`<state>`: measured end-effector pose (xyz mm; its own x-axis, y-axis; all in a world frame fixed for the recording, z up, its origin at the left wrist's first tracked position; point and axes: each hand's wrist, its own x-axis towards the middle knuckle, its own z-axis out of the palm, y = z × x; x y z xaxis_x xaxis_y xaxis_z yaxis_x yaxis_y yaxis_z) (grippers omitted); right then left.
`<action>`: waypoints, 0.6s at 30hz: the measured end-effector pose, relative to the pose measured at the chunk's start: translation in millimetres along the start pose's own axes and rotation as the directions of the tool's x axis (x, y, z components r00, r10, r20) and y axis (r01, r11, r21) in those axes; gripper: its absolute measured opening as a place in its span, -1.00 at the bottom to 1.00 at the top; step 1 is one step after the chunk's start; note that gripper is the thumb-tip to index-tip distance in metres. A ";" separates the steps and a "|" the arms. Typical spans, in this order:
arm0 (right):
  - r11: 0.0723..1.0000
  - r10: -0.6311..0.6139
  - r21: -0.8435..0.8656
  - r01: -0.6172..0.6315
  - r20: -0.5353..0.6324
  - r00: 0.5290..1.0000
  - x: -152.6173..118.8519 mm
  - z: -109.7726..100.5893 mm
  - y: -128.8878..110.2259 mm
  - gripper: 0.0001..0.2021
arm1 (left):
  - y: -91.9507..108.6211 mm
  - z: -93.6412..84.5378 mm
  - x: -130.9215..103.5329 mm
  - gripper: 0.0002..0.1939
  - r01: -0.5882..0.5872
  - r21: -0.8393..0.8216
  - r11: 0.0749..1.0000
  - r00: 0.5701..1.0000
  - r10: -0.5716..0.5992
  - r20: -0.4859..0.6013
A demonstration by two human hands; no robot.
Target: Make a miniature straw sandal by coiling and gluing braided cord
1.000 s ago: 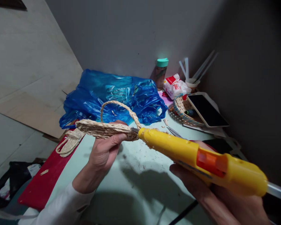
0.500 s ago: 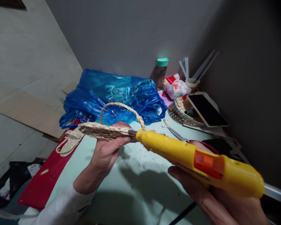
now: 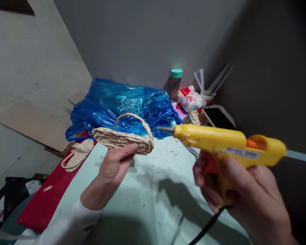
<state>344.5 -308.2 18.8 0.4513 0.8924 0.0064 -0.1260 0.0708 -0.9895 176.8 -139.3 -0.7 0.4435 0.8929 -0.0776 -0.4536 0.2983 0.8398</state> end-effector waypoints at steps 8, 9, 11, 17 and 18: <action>0.928 0.321 0.219 -0.302 -0.058 0.945 27.1 -22.9 33.9 -0.69 | 8.7 -1.8 4.6 -0.58 0.030 -0.276 0.961 0.996 -0.052 -0.073; 0.916 0.362 0.205 -0.345 -0.052 0.931 24.9 -28.3 41.2 -0.68 | 8.8 -1.7 4.2 -0.59 0.042 -0.300 0.953 0.995 -0.068 -0.079; 0.898 0.414 0.184 -0.400 -0.040 0.910 17.6 -36.7 52.2 -0.66 | 8.8 -0.7 2.7 -0.64 0.071 -0.339 0.938 0.989 -0.111 -0.098; 0.883 0.467 0.031 -0.468 0.041 0.883 -1.9 -38.8 54.1 -0.56 | 13.7 6.4 -2.0 -0.75 0.156 -0.371 0.916 0.972 -0.209 -0.109; 0.881 0.473 -0.006 -0.474 0.063 0.879 -3.9 -37.3 52.5 -0.53 | 15.2 7.7 -2.5 -0.75 0.163 -0.371 0.914 0.972 -0.214 -0.099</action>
